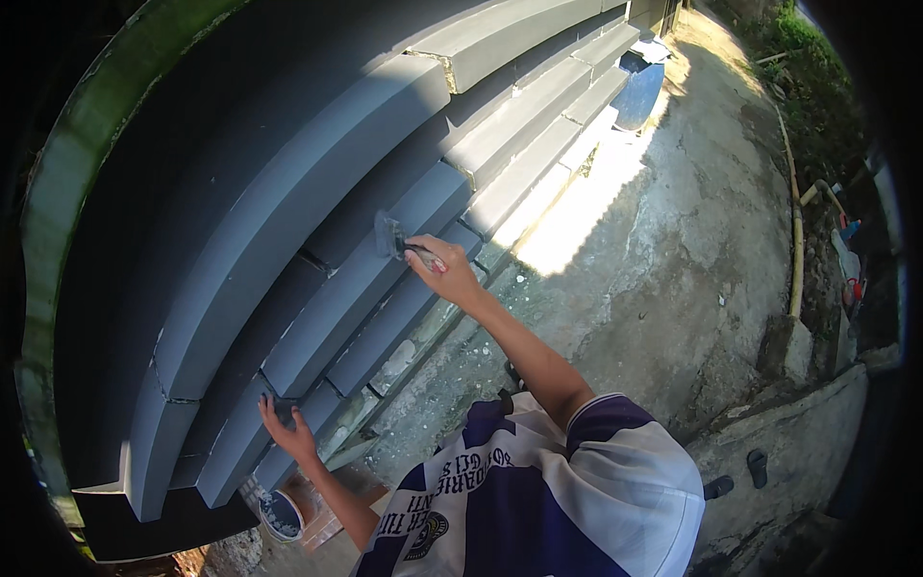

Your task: Applying grey plaster or mortar to a tiered outdoor wall structure using a trowel.

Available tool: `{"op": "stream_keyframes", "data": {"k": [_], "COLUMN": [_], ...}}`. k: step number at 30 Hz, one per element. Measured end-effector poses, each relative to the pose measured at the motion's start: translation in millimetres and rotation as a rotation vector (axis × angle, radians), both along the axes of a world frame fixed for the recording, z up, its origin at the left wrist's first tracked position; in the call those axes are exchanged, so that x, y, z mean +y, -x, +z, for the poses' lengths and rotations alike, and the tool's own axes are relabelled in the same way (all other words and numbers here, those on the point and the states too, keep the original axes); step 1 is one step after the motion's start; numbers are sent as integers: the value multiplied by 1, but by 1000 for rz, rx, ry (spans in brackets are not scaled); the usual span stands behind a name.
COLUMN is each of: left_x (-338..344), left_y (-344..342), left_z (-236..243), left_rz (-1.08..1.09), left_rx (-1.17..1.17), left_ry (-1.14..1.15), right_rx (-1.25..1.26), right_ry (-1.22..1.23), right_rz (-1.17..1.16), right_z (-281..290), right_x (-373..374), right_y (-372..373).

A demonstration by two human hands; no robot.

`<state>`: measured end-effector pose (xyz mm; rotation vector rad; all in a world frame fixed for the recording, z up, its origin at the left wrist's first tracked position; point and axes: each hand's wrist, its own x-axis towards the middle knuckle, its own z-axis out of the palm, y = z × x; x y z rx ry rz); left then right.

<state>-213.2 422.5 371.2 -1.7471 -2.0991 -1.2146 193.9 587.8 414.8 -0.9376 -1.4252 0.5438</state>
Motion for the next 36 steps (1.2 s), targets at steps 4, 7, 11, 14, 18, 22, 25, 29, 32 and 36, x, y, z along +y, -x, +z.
{"op": "stream_keyframes", "data": {"k": [4,7,11,14,18,22,25,29,32,36], "left_x": [3,1,3,0,-7,-16,-29,-39,-41,-45], "left_y": [-5,-4,-3,-9,-10,-19,-22,-36,-41,-37], "left_z": [7,4,3,10,14,11,6,7,-2,-5], "left_rz": [8,23,62,69,50,-19,-84,-230,-245,-218], "left_rx": [-71,-25,-24,-14,45,43,93,-172,-222,-266], "left_ry": [32,35,61,79,115,99,66,150,174,148], "right_rx": [-315,-183,-260,-261,26,5,23,249,31,77], "right_ry": [-229,11,-114,-234,95,76,141,138,33,132], "right_rz": [-544,-475,-90,137,399,-33,-318,-585,-361,37], "right_z": [11,12,-31,-31,-31,-33,-28,-23,-27,-32], "right_x": [33,21,-39,-92,-100,-64,-58,-48,-72,-115], "right_y": [-62,-46,49,90,88,27,7,18,64,103]}}
